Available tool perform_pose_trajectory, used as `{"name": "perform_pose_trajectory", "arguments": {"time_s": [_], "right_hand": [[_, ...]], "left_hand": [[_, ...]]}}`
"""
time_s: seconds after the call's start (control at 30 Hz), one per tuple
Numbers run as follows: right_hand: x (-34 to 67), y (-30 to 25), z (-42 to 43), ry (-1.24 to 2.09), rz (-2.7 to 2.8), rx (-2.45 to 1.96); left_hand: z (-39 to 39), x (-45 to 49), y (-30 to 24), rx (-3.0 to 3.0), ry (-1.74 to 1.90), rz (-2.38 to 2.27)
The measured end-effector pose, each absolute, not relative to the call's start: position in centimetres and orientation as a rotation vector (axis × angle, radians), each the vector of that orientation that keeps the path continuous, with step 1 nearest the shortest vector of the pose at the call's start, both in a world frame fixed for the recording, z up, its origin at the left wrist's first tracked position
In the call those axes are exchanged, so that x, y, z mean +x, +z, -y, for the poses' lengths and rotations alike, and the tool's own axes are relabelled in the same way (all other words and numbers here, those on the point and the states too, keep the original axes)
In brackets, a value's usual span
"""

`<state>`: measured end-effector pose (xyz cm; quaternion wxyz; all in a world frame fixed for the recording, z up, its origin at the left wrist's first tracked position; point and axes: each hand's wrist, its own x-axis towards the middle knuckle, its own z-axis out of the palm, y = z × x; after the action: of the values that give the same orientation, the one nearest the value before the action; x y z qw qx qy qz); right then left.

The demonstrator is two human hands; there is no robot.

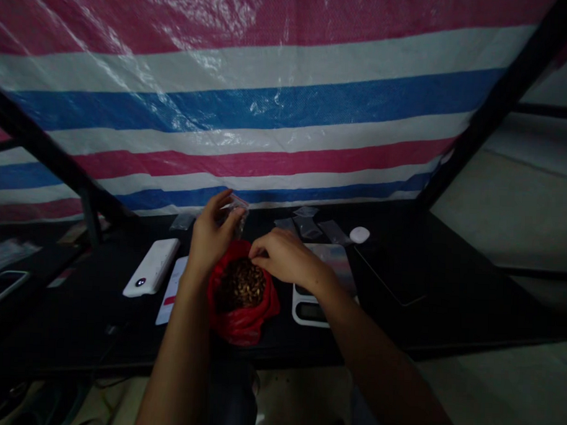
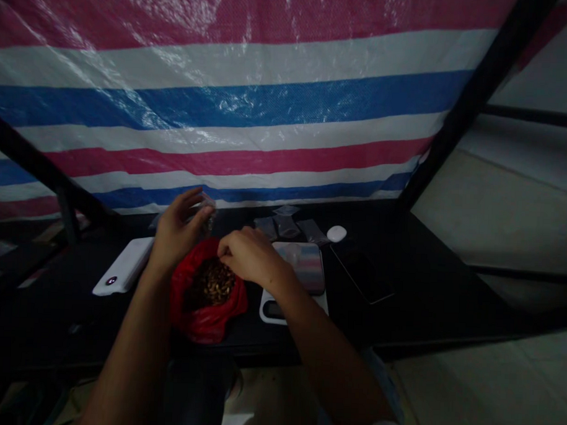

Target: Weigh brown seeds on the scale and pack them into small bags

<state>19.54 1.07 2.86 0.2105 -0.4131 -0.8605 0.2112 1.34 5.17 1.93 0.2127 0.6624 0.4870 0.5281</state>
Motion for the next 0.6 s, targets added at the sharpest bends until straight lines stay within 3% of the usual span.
{"name": "perform_pose_trajectory", "arguments": {"time_s": [0.17,0.33,0.6], "right_hand": [[20.4,3.6,-1.4,1.170,2.088,-0.928],[23.1,4.8,-1.6,1.301,1.777,-0.966],[23.9,5.0,0.0,1.373,1.864,-1.007]], "left_hand": [[0.4,0.6,2.5,1.808,1.340,-1.200],[2.0,1.6,2.4,1.814,1.284,-1.161],[2.1,3.3,1.6,1.808,1.097,-1.119]]}}
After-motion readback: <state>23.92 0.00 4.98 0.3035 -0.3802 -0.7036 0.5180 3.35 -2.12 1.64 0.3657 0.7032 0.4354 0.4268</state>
